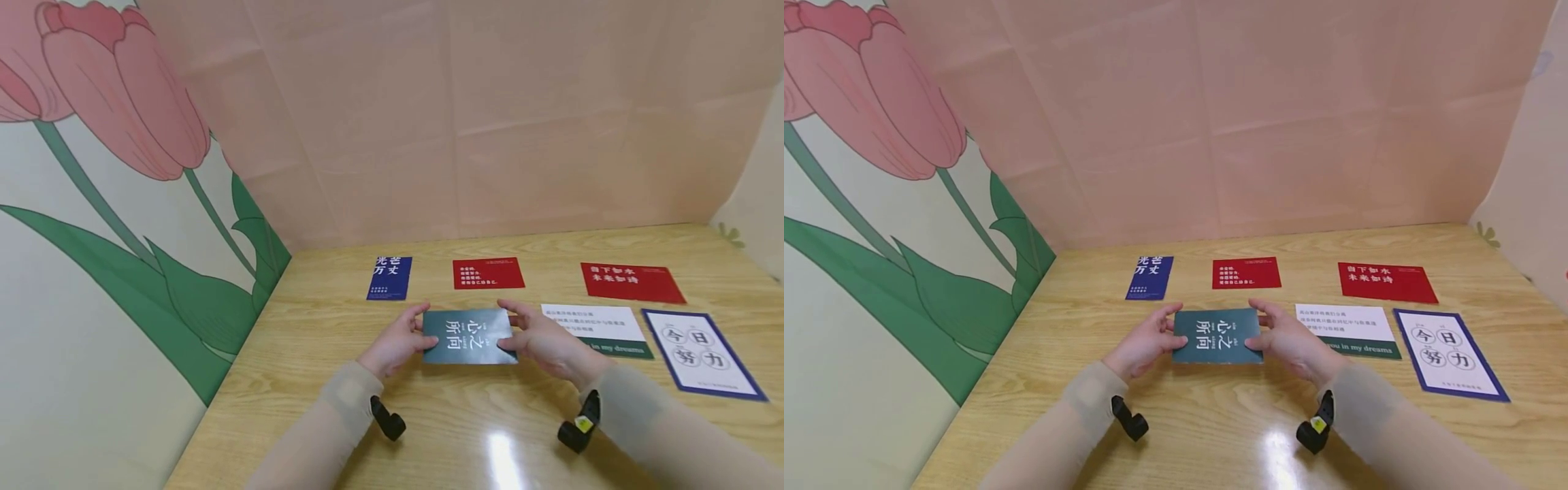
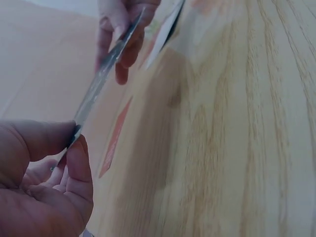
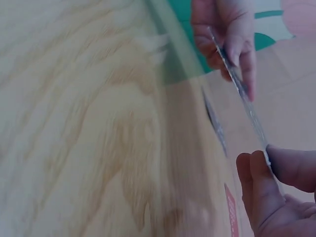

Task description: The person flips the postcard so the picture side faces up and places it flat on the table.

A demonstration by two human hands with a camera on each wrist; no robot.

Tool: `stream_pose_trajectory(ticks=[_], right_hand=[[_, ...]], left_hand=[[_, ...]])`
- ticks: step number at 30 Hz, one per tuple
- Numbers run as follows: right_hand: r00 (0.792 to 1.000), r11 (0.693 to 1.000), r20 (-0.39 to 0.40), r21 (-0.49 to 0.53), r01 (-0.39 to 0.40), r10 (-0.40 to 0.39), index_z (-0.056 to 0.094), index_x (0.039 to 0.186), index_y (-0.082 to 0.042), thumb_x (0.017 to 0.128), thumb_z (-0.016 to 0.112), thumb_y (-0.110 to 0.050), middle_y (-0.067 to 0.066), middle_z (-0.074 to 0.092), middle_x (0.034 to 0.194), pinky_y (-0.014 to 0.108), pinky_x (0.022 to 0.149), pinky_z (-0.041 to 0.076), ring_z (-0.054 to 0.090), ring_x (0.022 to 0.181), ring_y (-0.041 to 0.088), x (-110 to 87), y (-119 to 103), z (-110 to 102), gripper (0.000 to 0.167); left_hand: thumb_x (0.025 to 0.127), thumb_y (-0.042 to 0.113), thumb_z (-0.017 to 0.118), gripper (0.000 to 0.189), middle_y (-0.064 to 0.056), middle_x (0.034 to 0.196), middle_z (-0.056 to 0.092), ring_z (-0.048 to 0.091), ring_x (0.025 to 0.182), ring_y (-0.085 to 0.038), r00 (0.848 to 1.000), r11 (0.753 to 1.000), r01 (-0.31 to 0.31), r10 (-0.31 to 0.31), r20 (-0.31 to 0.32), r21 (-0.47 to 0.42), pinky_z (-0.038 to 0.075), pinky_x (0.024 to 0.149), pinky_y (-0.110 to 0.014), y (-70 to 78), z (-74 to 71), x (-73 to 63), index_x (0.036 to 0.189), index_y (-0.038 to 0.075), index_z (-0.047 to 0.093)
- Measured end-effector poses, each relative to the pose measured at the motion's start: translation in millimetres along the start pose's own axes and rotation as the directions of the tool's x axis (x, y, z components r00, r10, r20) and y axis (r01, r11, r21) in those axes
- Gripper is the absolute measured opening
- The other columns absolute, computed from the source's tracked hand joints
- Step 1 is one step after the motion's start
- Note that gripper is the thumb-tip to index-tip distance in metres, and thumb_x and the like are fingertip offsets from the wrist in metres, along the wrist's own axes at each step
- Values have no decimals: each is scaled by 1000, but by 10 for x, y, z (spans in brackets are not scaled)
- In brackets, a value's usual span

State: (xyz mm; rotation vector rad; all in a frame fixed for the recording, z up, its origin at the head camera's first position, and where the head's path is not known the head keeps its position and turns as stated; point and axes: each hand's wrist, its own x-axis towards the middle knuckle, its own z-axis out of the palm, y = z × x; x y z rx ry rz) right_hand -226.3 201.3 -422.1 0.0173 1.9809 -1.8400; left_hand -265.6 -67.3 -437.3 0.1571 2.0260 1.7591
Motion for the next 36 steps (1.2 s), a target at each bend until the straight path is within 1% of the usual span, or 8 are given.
stream_pose_trajectory(ticks=[5,11,19,22,27,29,31,36], right_hand=[[999,974,-46,-227,-7,-4,21,153,-11,85,71,-10,27,27,146,50,101,41,34,127,43,57,19,-12,85],[996,918,-84,-396,-17,-18,27,151,-6,86,70,-8,26,40,135,50,97,43,42,117,39,130,-10,-13,78],[987,859,-155,-510,-49,-36,46,136,0,89,64,-4,18,51,114,38,85,46,47,104,33,337,-75,-28,50],[987,844,-160,-534,-57,-35,52,130,0,89,64,-4,17,53,113,40,86,47,47,105,33,418,-94,-15,43],[991,816,-125,-577,-31,-52,61,123,-4,86,65,-2,13,58,108,39,85,49,51,99,30,562,-108,23,37],[993,811,-109,-585,-20,-54,63,122,-5,86,66,-1,12,59,107,39,85,50,53,97,28,613,-118,49,37],[995,814,-90,-580,-9,-53,63,123,-6,85,66,0,10,61,107,38,85,50,54,96,26,662,-121,76,39],[998,833,-21,-552,42,-65,59,129,-4,85,67,2,10,63,107,36,86,51,57,94,24,765,-103,143,45]], left_hand=[[81,-1,73,72,-10,105,53,55,88,-21,999,991,5,1,-38,136,51,74,-30,-21,-3,14,145,16,43],[84,13,75,46,-3,100,55,52,91,-19,994,930,36,4,-110,367,45,78,-33,-45,-5,12,126,19,58],[87,19,72,12,0,88,60,55,82,-17,993,884,71,-19,-118,463,47,73,-31,-62,28,-21,97,16,66],[85,21,74,11,0,78,61,55,71,-15,997,835,51,-13,-73,548,46,65,-27,-67,64,-45,86,13,66],[81,27,77,21,2,65,58,52,61,-12,999,719,27,-44,7,694,40,55,-25,-62,144,-104,73,14,64],[81,30,77,22,2,64,57,51,60,-13,996,698,44,-82,20,715,39,54,-27,-51,177,-136,70,15,65],[82,31,77,24,0,60,55,50,57,-15,992,691,59,-119,33,721,37,52,-28,-45,206,-163,67,14,66],[82,32,76,27,-2,53,52,48,50,-17,982,706,86,-178,59,703,36,50,-28,-44,275,-198,65,13,68]])
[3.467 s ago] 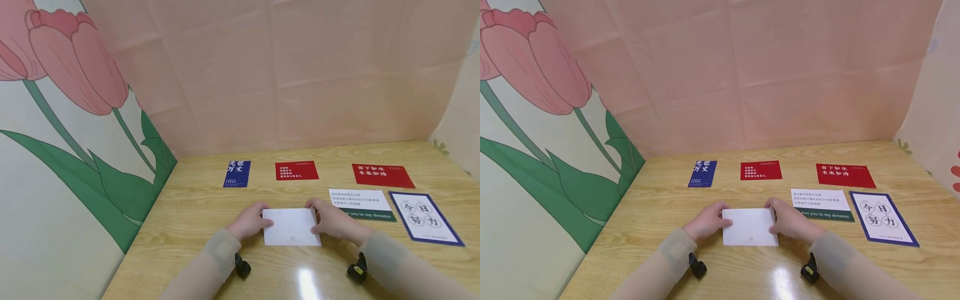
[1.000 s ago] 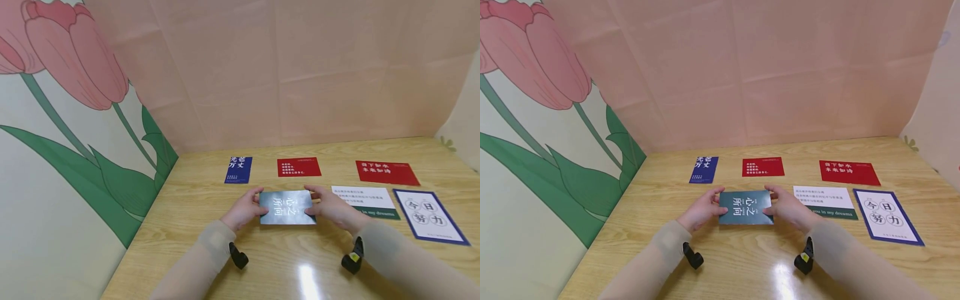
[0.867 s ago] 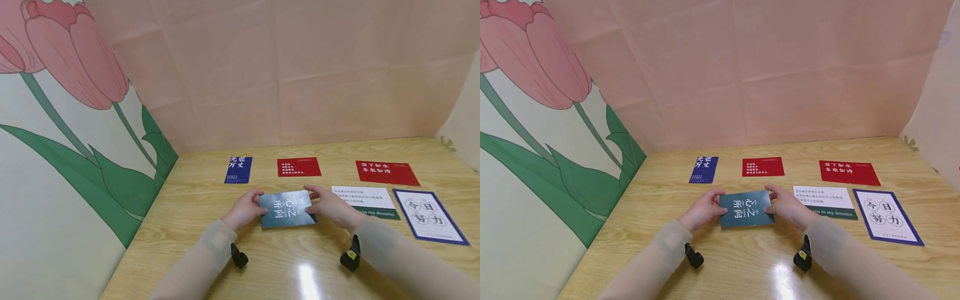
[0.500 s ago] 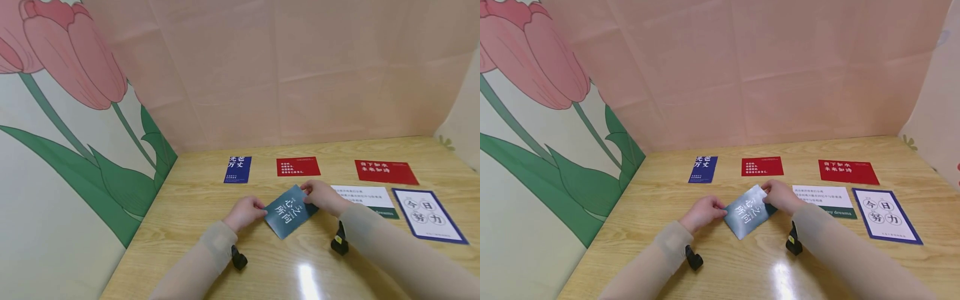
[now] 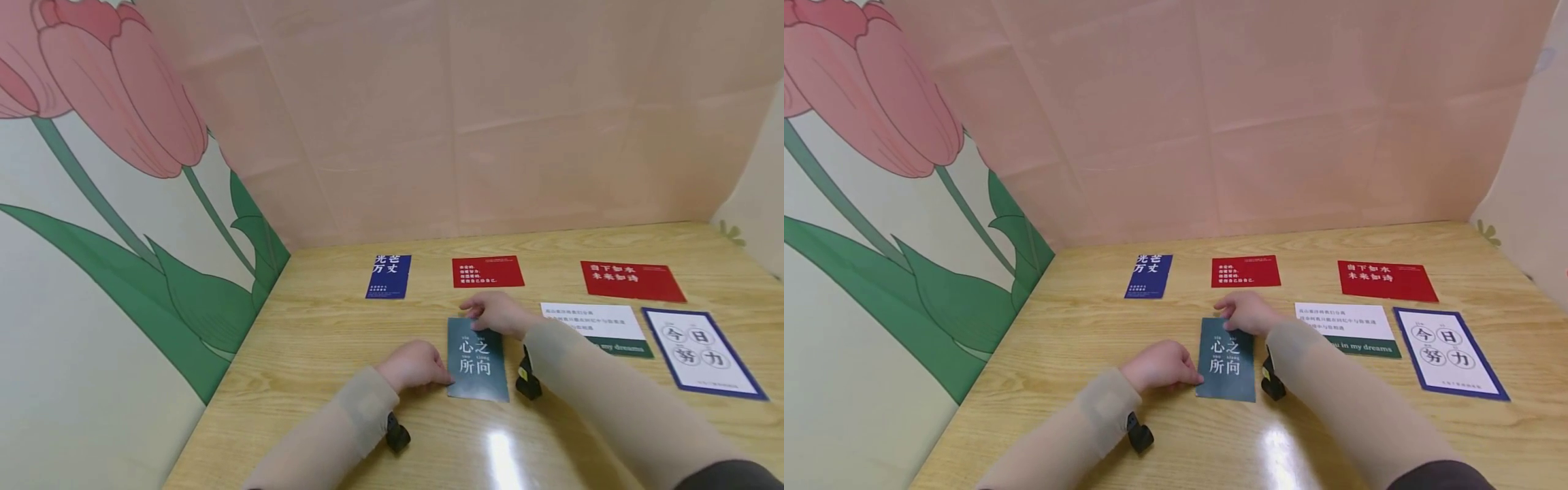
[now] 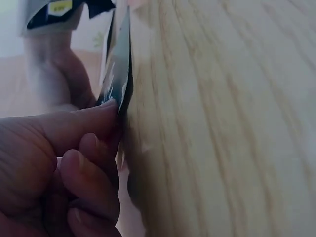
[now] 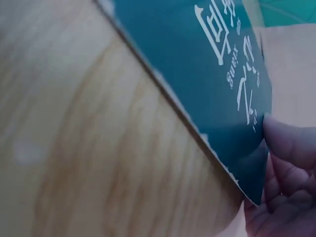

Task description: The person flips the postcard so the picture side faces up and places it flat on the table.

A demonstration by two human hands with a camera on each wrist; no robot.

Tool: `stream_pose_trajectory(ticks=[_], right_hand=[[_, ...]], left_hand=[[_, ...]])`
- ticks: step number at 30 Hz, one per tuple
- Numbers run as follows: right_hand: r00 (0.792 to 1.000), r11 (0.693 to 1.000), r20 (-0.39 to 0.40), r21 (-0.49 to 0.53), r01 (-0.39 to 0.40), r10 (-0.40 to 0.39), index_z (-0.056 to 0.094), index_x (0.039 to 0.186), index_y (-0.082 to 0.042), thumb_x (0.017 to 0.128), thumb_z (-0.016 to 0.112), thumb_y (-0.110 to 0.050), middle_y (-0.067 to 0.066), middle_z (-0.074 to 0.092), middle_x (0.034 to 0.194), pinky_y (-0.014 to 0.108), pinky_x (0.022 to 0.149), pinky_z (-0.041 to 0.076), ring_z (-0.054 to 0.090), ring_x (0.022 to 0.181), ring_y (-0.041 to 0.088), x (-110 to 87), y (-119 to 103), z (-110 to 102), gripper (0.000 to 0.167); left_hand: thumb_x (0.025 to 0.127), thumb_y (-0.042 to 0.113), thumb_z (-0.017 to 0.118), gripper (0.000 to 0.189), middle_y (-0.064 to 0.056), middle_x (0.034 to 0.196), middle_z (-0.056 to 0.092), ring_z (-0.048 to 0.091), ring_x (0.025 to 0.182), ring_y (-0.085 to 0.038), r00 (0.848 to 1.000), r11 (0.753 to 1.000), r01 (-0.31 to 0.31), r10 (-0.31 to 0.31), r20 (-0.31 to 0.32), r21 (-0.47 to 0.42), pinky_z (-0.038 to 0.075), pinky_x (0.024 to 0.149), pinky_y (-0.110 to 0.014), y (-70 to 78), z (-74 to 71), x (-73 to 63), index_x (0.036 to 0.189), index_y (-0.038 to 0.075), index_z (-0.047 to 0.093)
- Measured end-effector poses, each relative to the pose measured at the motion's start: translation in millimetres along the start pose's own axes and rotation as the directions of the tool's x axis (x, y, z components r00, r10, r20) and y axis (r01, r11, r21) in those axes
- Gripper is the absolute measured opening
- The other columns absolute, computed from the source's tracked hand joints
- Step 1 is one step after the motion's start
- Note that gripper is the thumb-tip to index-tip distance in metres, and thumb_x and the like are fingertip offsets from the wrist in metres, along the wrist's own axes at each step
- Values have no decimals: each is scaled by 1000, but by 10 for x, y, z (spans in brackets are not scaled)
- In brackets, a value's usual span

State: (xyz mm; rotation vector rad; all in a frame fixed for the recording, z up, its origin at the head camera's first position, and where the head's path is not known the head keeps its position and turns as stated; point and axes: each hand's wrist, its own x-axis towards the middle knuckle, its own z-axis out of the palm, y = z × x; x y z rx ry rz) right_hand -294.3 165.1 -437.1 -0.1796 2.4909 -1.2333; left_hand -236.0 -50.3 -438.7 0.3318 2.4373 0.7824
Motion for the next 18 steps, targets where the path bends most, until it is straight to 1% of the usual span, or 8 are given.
stream_pose_trajectory(ticks=[2,4,8,10,13,15,18], right_hand=[[1000,1000,14,4,16,-16,58,130,-4,85,68,1,10,64,107,37,88,51,58,94,24,23,-5,26,46],[1000,1000,20,8,23,-23,58,130,-4,86,68,0,10,65,108,39,90,50,59,96,24,36,-3,43,46],[999,999,17,24,32,-32,57,131,-5,87,68,-3,10,66,115,43,96,47,60,106,26,29,3,51,45],[999,998,18,29,47,-48,56,132,-5,88,68,-4,11,64,120,45,98,45,59,111,28,5,5,42,46],[997,997,20,28,68,-68,54,135,-6,88,68,-8,13,61,126,48,100,42,56,116,30,-58,7,20,49],[996,997,22,10,81,-82,52,136,-6,88,69,-12,14,59,129,50,101,41,54,118,32,-110,17,11,51],[994,992,9,-59,110,-110,51,138,-8,87,71,-20,14,56,133,52,101,40,51,121,34,-208,39,15,56]], left_hand=[[83,31,76,25,-2,55,54,50,51,-18,1000,1000,-2,2,10,-6,37,51,-27,14,13,-5,67,14,67],[83,31,77,23,-3,59,56,52,54,-17,1000,1000,-16,16,10,9,40,52,-27,24,21,-7,69,15,66],[82,32,77,22,-2,66,60,54,60,-16,999,998,-37,37,-2,43,43,56,-27,36,14,-13,74,17,64],[82,33,77,21,0,69,61,55,63,-15,998,997,-54,55,-13,62,44,58,-27,37,-3,-13,76,18,63],[82,35,77,21,4,74,61,55,69,-13,994,992,-101,104,-32,82,45,63,-27,19,-37,9,80,20,63],[81,36,77,22,5,77,61,55,72,-13,989,987,-135,139,-42,83,45,65,-27,-1,-61,28,83,19,62],[80,37,79,27,4,83,58,53,77,-13,984,982,-168,173,-51,83,44,67,-27,-36,-87,54,87,18,60]])
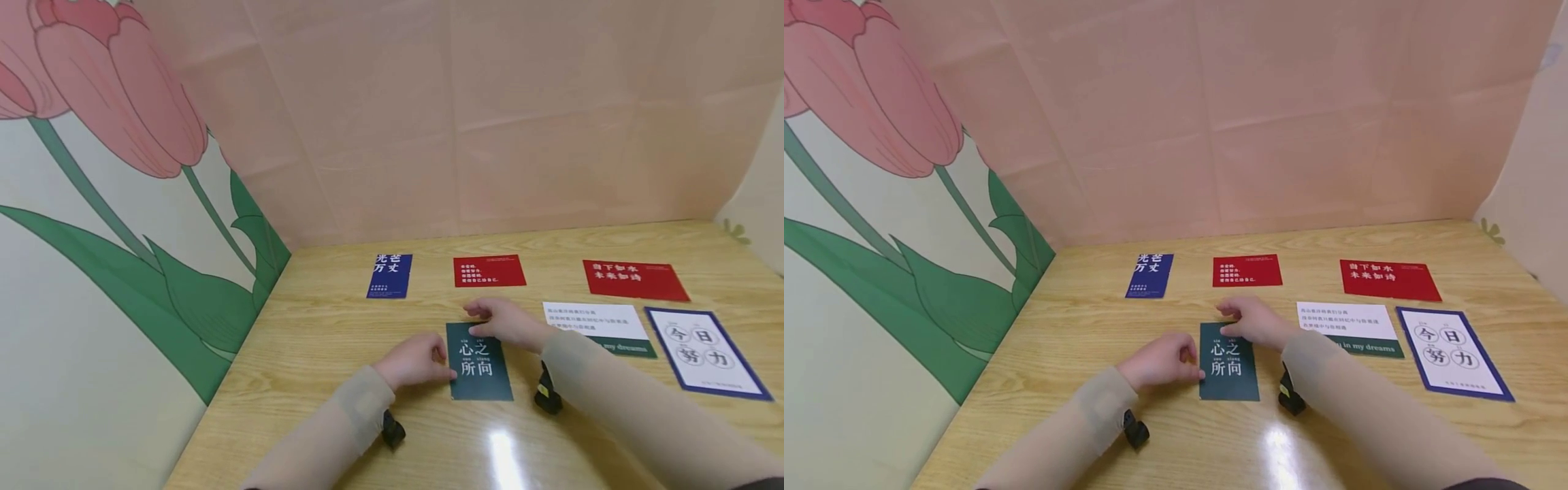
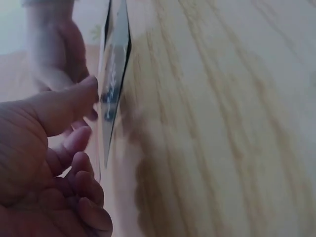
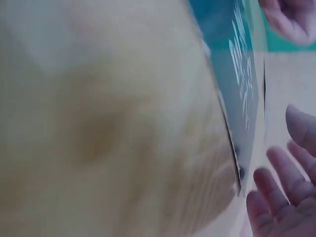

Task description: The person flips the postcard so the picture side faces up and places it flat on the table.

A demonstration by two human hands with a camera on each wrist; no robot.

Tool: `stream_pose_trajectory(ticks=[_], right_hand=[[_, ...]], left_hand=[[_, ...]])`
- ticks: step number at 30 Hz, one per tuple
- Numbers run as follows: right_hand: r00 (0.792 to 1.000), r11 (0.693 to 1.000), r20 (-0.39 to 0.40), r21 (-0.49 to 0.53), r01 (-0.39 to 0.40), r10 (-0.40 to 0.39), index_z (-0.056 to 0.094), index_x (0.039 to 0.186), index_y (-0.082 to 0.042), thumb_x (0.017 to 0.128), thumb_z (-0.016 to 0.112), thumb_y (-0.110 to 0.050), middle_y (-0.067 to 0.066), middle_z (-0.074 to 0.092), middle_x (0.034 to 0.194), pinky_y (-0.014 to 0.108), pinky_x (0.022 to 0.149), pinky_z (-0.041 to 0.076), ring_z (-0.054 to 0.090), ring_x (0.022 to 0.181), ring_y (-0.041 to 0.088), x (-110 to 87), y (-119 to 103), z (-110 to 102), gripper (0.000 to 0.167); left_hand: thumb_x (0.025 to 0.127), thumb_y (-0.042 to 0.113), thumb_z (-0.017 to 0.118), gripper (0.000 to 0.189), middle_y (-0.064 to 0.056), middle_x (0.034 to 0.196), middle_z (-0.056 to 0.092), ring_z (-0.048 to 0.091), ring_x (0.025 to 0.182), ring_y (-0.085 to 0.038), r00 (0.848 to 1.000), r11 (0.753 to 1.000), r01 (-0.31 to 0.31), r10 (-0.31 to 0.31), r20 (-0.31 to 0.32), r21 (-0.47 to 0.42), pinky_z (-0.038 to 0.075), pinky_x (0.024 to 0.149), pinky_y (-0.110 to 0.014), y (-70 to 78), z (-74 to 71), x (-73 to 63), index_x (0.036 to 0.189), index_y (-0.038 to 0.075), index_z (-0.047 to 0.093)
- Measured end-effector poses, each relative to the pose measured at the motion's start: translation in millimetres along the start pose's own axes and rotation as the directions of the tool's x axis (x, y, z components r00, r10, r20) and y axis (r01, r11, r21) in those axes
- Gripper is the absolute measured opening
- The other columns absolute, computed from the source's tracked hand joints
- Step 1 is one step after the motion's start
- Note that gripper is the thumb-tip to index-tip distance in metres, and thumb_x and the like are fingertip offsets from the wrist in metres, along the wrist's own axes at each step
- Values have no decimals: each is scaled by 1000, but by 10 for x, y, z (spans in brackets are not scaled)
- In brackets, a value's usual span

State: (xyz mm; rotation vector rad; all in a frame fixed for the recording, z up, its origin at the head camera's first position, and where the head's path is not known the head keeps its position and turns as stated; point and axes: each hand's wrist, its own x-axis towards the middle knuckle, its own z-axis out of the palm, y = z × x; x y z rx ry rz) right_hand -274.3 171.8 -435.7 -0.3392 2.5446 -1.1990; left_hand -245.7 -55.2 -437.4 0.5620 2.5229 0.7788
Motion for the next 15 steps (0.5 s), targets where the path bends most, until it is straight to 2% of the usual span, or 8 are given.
stream_pose_trajectory(ticks=[3,5,8,10,13,15], right_hand=[[998,991,-29,-126,53,-58,51,138,-7,86,73,-26,14,54,134,54,100,40,49,122,36,-123,-6,18,60],[994,971,-42,-224,86,-98,52,137,-7,85,74,-30,14,55,133,55,99,40,50,120,35,-224,-23,39,61],[989,914,-44,-390,114,-142,56,134,-9,81,77,-36,14,58,129,55,96,43,52,116,34,-401,-55,86,64],[987,867,-31,-482,122,-156,57,134,-11,79,77,-41,15,58,128,56,95,43,53,115,35,-527,-69,123,66],[988,810,8,-572,130,-153,56,135,-12,78,76,-47,15,56,131,60,97,39,50,119,39,-703,-74,170,70],[990,789,40,-600,131,-134,54,137,-12,80,72,-50,15,53,136,62,99,35,47,123,41,-797,-69,193,71]], left_hand=[[77,42,80,34,3,89,53,49,83,-13,1000,999,-17,17,-7,33,43,68,-27,-31,-6,2,90,19,57],[76,48,79,39,4,94,50,47,87,-13,1000,997,-28,29,-9,78,43,71,-27,-40,1,-10,93,21,56],[75,55,76,47,6,109,48,43,100,-13,998,985,-55,58,-14,163,42,83,-29,-37,29,-44,105,24,56],[77,60,71,58,6,127,47,42,115,-16,997,971,-67,71,-9,228,39,95,-36,-23,51,-76,122,27,54],[80,66,63,79,3,152,31,30,137,-23,997,939,-80,77,22,335,29,108,-48,-5,87,-111,146,30,38],[82,69,57,86,1,159,18,18,144,-26,996,916,-83,63,63,393,21,112,-54,3,105,-125,152,32,26]])
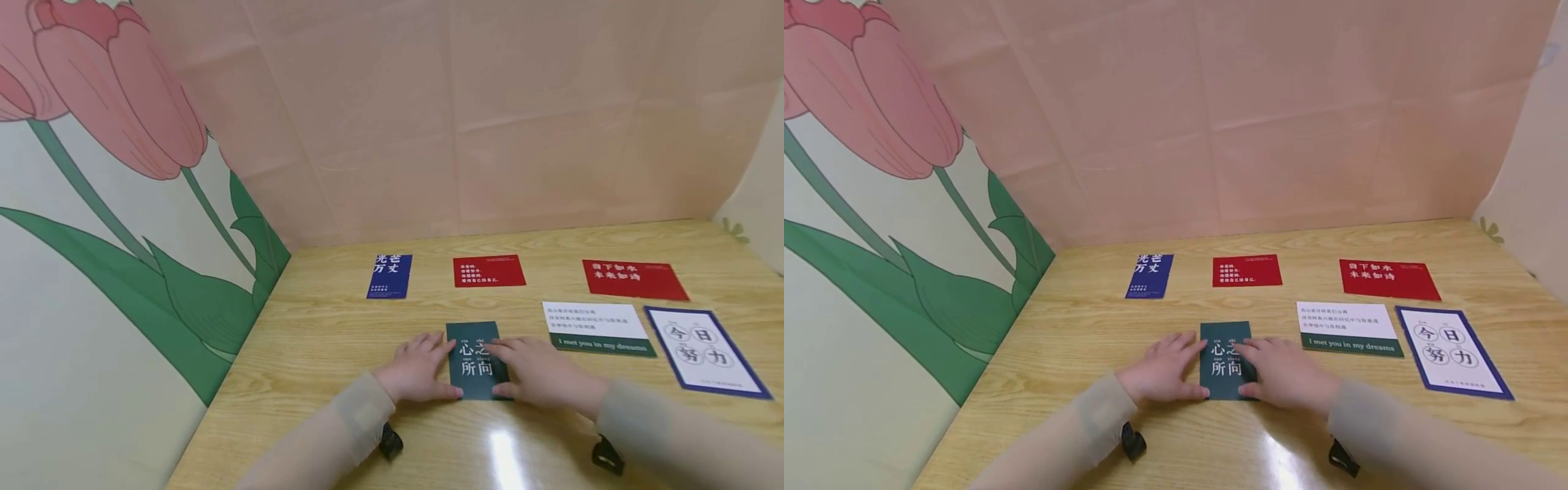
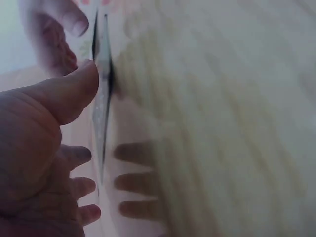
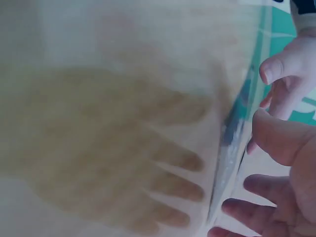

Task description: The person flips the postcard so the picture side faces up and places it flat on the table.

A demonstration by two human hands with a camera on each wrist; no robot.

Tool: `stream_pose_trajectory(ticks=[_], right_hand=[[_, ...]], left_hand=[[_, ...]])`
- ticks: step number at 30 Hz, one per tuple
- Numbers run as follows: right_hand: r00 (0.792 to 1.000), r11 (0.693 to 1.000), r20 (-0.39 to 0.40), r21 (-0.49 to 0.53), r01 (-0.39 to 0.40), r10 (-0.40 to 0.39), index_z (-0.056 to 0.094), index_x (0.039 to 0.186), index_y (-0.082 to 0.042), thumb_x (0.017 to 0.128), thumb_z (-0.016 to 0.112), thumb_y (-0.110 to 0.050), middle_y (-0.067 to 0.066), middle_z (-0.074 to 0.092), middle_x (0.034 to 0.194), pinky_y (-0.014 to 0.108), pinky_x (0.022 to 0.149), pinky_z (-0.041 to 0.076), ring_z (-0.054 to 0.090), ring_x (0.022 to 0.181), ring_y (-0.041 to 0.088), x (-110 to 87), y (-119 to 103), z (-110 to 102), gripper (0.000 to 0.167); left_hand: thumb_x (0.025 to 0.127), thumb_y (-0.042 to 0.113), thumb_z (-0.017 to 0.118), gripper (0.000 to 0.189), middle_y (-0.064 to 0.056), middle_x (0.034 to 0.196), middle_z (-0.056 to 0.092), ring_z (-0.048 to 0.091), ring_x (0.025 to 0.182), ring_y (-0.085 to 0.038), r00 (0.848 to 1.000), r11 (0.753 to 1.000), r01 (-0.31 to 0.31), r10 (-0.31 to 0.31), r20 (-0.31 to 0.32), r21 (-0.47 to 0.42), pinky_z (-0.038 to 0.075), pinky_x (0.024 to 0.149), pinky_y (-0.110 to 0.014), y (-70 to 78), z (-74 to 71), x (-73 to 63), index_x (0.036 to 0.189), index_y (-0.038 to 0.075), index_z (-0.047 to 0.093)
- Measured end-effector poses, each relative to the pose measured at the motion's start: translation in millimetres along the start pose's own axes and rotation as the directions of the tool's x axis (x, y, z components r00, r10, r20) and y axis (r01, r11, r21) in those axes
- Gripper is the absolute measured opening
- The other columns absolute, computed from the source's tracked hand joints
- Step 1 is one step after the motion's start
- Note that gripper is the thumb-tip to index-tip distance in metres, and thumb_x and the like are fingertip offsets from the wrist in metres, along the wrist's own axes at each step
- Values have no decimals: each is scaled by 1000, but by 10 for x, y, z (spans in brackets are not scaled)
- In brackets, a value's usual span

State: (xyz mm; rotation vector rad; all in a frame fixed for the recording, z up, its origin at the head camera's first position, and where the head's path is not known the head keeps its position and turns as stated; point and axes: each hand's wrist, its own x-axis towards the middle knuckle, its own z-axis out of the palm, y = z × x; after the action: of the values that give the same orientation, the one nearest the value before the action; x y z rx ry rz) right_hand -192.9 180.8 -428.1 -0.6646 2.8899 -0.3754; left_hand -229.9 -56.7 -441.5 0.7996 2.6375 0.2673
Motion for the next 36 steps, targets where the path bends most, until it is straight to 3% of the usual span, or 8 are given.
stream_pose_trajectory(ticks=[5,13,19,25,36], right_hand=[[999,998,35,-52,20,-18,54,138,-15,86,64,-53,12,46,144,64,103,28,39,130,44,-77,1,42,65],[999,996,9,-84,37,-36,56,137,-15,86,66,-50,14,46,144,63,103,28,39,129,44,149,114,65,63],[999,996,26,-88,25,-23,55,137,-14,86,68,-46,15,46,144,63,103,28,39,129,45,351,171,14,62],[999,997,48,-74,9,-6,54,138,-13,85,69,-45,16,45,144,65,104,25,37,130,46,499,226,-32,64],[996,998,84,-53,-37,41,52,140,-15,84,69,-48,17,43,146,65,104,24,35,130,46,636,253,-81,68]], left_hand=[[83,71,51,86,2,161,8,8,147,-27,997,998,29,-33,74,47,14,112,-59,-14,21,30,154,35,18],[82,70,56,84,1,161,10,8,146,-28,993,994,98,-101,59,45,12,111,-62,-115,-60,239,152,40,21],[81,67,60,82,1,161,11,8,146,-26,986,988,152,-151,65,1,10,113,-58,-175,-180,382,151,42,24],[82,65,60,81,1,161,10,9,146,-26,982,984,177,-178,62,24,12,113,-57,-205,-272,496,151,42,23],[82,64,61,80,2,160,14,9,146,-24,978,980,200,-199,65,-5,13,114,-54,-262,-327,584,150,45,23]])
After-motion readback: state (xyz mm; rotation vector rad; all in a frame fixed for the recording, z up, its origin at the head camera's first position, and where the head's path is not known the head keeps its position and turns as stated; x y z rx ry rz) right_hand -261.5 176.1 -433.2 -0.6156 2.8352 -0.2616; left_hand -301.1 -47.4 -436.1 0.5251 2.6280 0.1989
